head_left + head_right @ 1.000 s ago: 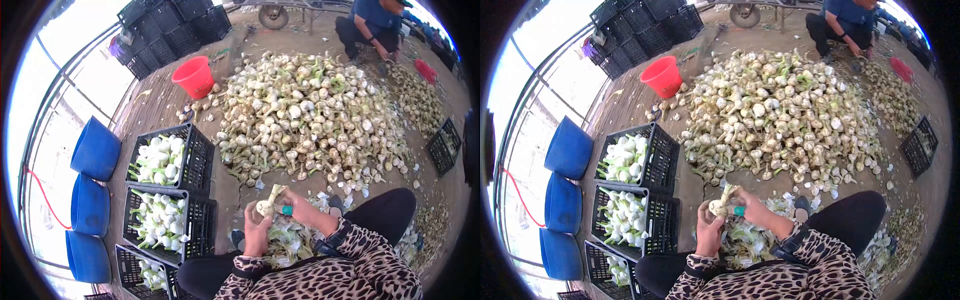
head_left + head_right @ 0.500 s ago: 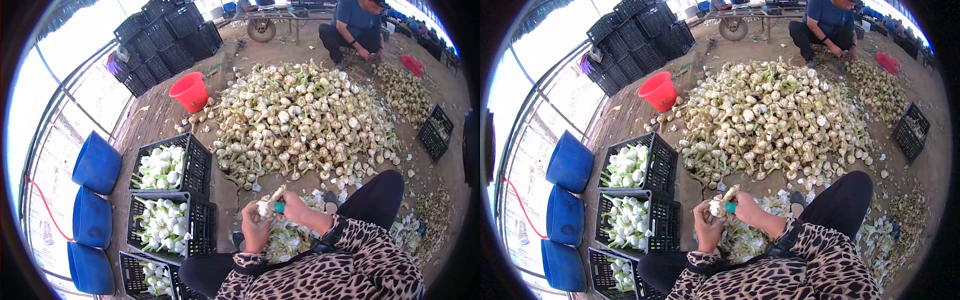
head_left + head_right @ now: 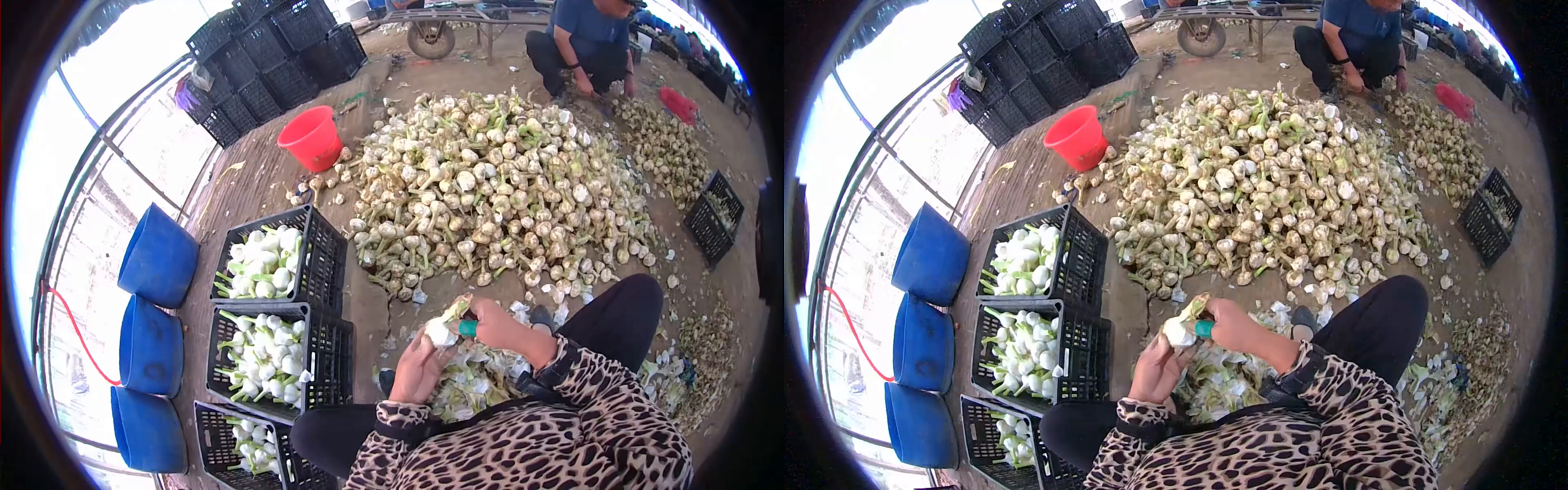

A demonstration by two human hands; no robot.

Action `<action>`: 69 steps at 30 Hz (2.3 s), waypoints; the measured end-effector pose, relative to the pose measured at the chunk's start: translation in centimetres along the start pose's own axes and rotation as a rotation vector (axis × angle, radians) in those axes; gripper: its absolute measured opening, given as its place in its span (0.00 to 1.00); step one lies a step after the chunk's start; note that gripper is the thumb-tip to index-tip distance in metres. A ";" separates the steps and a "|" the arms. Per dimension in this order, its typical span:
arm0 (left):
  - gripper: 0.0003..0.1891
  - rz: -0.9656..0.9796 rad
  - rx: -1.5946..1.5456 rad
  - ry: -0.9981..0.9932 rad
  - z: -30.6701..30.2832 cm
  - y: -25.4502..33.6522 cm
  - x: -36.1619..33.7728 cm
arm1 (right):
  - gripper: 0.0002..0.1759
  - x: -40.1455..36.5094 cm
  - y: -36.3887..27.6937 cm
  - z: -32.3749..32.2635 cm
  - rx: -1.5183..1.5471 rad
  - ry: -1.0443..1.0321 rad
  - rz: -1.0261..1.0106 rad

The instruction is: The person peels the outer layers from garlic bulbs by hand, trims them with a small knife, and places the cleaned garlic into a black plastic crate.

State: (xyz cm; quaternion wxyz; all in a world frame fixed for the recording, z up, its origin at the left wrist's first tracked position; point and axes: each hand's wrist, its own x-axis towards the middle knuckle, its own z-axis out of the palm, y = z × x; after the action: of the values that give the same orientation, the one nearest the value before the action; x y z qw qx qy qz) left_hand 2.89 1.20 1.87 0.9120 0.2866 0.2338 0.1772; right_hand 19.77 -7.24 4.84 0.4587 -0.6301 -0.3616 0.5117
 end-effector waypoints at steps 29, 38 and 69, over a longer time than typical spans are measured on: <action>0.24 0.164 -0.117 0.017 -2.4 -0.5 -0.4 | 0.34 0.1 8.6 0.0 -0.713 -0.011 -0.318; 0.22 0.189 -0.019 0.122 -2.9 -0.9 0.3 | 0.18 -0.8 0.6 2.4 -0.348 0.255 -0.500; 0.38 0.119 0.522 -0.118 -0.1 0.4 -1.8 | 0.15 2.0 5.2 -1.5 -1.249 0.044 -0.080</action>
State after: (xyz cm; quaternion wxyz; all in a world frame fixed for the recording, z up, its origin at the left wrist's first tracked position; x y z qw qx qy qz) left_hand 1.23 0.74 2.59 0.8074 0.5350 0.2006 0.1474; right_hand 21.59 -7.35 -0.66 0.0299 -0.7757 -0.6062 0.1731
